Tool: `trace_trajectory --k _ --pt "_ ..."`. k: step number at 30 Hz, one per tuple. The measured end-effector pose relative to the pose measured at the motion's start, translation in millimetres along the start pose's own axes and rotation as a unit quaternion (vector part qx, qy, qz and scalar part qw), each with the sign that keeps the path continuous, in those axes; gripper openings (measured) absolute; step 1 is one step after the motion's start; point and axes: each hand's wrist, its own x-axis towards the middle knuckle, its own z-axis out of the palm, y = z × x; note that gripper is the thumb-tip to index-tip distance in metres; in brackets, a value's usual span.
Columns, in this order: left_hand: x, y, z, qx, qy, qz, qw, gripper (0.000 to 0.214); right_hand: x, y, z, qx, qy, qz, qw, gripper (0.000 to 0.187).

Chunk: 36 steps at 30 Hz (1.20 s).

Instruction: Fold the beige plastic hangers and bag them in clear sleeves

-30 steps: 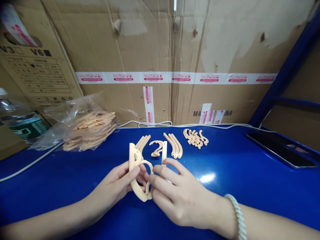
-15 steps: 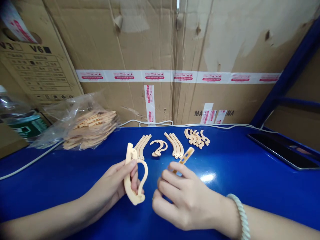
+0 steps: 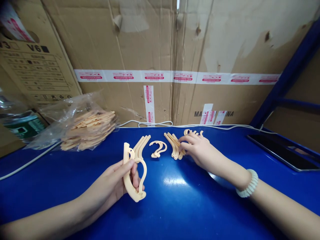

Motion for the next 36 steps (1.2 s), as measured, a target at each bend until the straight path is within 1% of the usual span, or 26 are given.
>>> trace_trajectory --k 3,7,10,13,17,21,24,27,30,33,36 --pt "-1.1 1.6 0.4 0.0 -0.003 -0.002 1.0 0.039 -2.2 0.1 5.3 0.035 -0.046 0.019 0.998 0.028" --pt "-0.6 1.3 -0.4 -0.001 -0.004 -0.005 1.0 0.038 -1.5 -5.0 0.7 0.049 -0.06 0.057 0.995 0.02" --pt "0.4 0.7 -0.9 -0.002 -0.005 -0.005 1.0 0.038 0.4 -8.0 -4.6 0.04 -0.066 0.082 0.994 0.017" --pt "0.7 1.6 -0.5 -0.003 -0.004 -0.007 1.0 0.039 1.6 -7.9 -5.8 0.037 -0.099 0.112 0.988 0.016" --pt "0.0 3.3 0.8 -0.002 -0.003 -0.009 1.0 0.039 1.2 -6.5 -4.2 0.041 -0.127 0.12 0.984 0.022" --pt "0.2 2.9 1.0 0.0 -0.002 -0.013 1.0 0.04 0.0 -10.0 -6.4 0.051 -0.142 0.121 0.981 0.018" --pt "0.1 2.6 0.9 0.001 -0.003 -0.015 1.0 0.039 -1.0 -12.9 -9.5 0.035 -0.129 0.111 0.985 0.023" --pt "-0.4 3.1 1.0 0.002 -0.007 -0.015 1.0 0.039 -2.0 -13.5 -11.4 0.02 -0.085 0.093 0.992 0.032" --pt "-0.5 3.4 1.2 0.001 -0.01 -0.014 1.0 0.039 -2.5 -14.4 -11.8 0.017 -0.053 0.08 0.995 0.034" --pt "-0.3 3.6 1.1 0.002 -0.008 -0.014 1.0 0.039 -3.0 -19.0 -10.4 0.008 -0.057 0.074 0.996 0.033" --pt "-0.2 3.9 1.3 0.007 -0.007 -0.017 1.0 0.04 -4.2 -27.5 -7.2 -0.021 -0.072 0.061 0.995 0.04"
